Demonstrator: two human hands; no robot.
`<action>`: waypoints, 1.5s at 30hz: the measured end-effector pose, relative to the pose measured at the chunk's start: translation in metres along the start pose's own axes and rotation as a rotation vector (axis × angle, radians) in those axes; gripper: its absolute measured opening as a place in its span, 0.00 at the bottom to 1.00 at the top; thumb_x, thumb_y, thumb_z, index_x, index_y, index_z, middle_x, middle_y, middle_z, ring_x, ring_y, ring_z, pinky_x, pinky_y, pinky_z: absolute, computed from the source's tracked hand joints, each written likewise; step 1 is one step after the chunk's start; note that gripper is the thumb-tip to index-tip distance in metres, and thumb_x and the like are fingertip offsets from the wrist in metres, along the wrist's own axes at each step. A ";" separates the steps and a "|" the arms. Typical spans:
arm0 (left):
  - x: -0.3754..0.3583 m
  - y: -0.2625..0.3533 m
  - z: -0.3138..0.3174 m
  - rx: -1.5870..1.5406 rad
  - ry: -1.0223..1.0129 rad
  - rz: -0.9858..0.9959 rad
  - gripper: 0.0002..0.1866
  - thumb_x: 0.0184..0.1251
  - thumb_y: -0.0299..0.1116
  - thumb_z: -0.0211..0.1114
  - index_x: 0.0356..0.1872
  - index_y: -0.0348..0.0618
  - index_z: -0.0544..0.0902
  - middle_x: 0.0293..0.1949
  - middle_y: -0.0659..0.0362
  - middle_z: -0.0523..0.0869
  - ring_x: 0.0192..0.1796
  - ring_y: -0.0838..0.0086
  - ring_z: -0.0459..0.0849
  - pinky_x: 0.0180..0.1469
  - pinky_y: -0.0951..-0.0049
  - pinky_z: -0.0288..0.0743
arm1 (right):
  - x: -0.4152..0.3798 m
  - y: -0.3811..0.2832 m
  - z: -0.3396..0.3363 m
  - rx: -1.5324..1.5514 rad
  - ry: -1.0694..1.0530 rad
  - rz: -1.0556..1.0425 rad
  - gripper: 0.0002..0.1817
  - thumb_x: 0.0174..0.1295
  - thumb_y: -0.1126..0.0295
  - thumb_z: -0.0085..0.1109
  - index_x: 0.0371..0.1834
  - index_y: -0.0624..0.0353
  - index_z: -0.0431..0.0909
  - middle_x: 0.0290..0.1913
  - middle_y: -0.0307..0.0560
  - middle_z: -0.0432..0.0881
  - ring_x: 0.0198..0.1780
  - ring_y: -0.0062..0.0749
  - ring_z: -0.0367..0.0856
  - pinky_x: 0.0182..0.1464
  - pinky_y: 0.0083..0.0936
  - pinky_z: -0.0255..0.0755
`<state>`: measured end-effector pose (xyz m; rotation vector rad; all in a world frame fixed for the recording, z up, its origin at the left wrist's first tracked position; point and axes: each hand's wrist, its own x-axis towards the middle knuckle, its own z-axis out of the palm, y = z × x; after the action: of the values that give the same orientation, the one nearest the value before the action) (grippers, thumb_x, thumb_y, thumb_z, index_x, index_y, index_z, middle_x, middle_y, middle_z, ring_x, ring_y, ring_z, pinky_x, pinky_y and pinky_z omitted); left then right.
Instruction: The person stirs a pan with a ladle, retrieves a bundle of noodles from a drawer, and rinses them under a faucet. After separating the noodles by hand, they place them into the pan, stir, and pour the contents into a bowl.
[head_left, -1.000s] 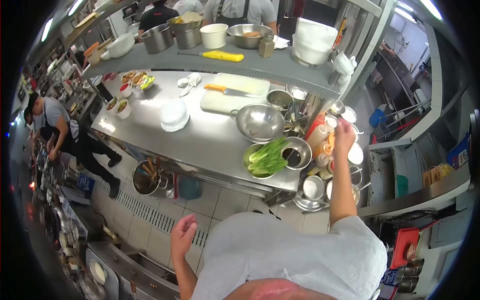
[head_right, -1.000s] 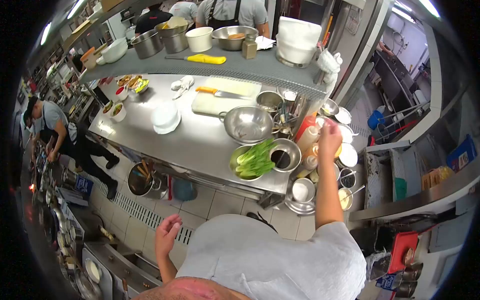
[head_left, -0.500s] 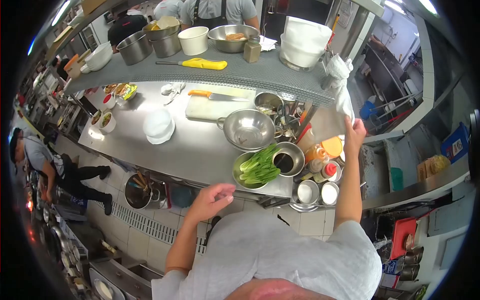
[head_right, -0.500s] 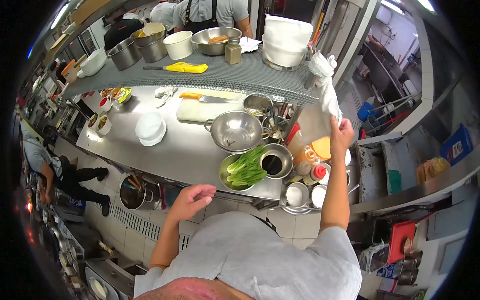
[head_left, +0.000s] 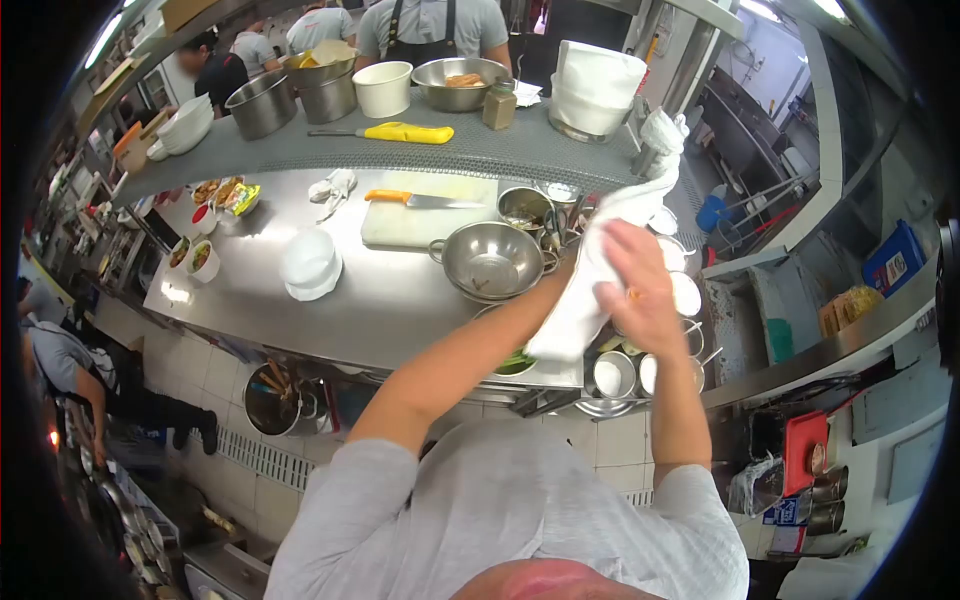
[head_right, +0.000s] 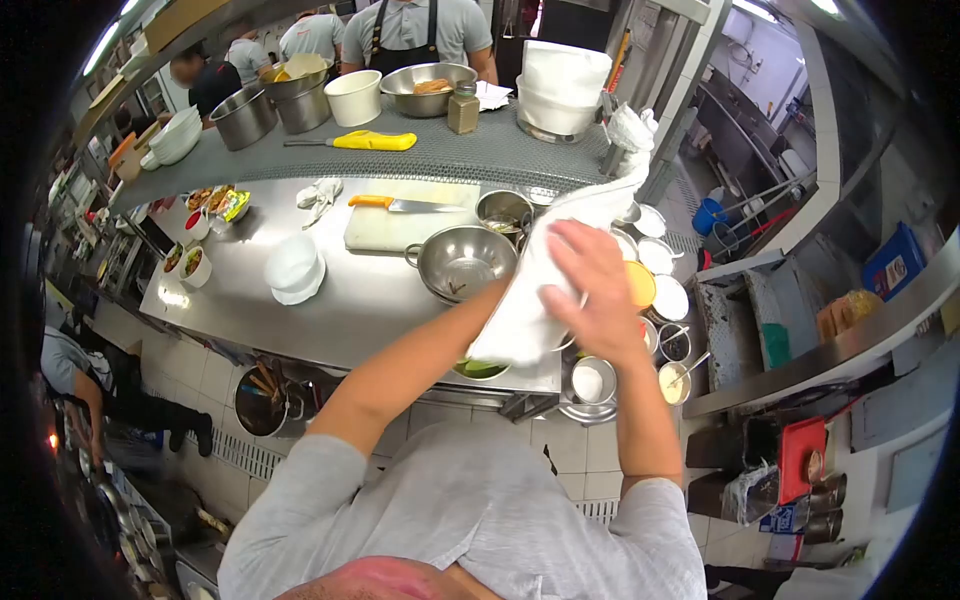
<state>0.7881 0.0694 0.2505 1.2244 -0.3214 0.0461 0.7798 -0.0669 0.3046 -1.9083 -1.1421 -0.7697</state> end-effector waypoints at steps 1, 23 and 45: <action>0.003 -0.003 0.006 -0.108 -0.007 -0.006 0.22 0.75 0.36 0.54 0.66 0.42 0.69 0.63 0.55 0.75 0.62 0.71 0.76 0.61 0.71 0.74 | 0.010 -0.007 0.011 -0.153 -0.011 -0.080 0.18 0.59 0.64 0.59 0.52 0.58 0.84 0.49 0.54 0.84 0.58 0.53 0.79 0.67 0.48 0.62; 0.033 0.012 -0.026 0.788 -0.306 0.168 0.15 0.64 0.40 0.64 0.44 0.38 0.85 0.42 0.51 0.88 0.39 0.64 0.87 0.45 0.64 0.81 | -0.056 0.099 0.054 1.117 0.251 0.668 0.28 0.75 0.64 0.48 0.73 0.67 0.58 0.71 0.59 0.68 0.72 0.40 0.68 0.72 0.36 0.64; -0.011 -0.028 0.016 0.746 -0.219 0.439 0.47 0.77 0.54 0.50 0.76 0.24 0.39 0.77 0.30 0.45 0.81 0.44 0.43 0.80 0.58 0.42 | -0.049 0.076 0.063 1.672 0.446 0.624 0.30 0.75 0.52 0.45 0.74 0.59 0.62 0.66 0.47 0.72 0.68 0.36 0.69 0.68 0.30 0.65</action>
<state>0.7797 0.0461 0.2264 1.8798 -0.8083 0.4450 0.8348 -0.0579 0.2092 -0.4864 -0.4363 0.2042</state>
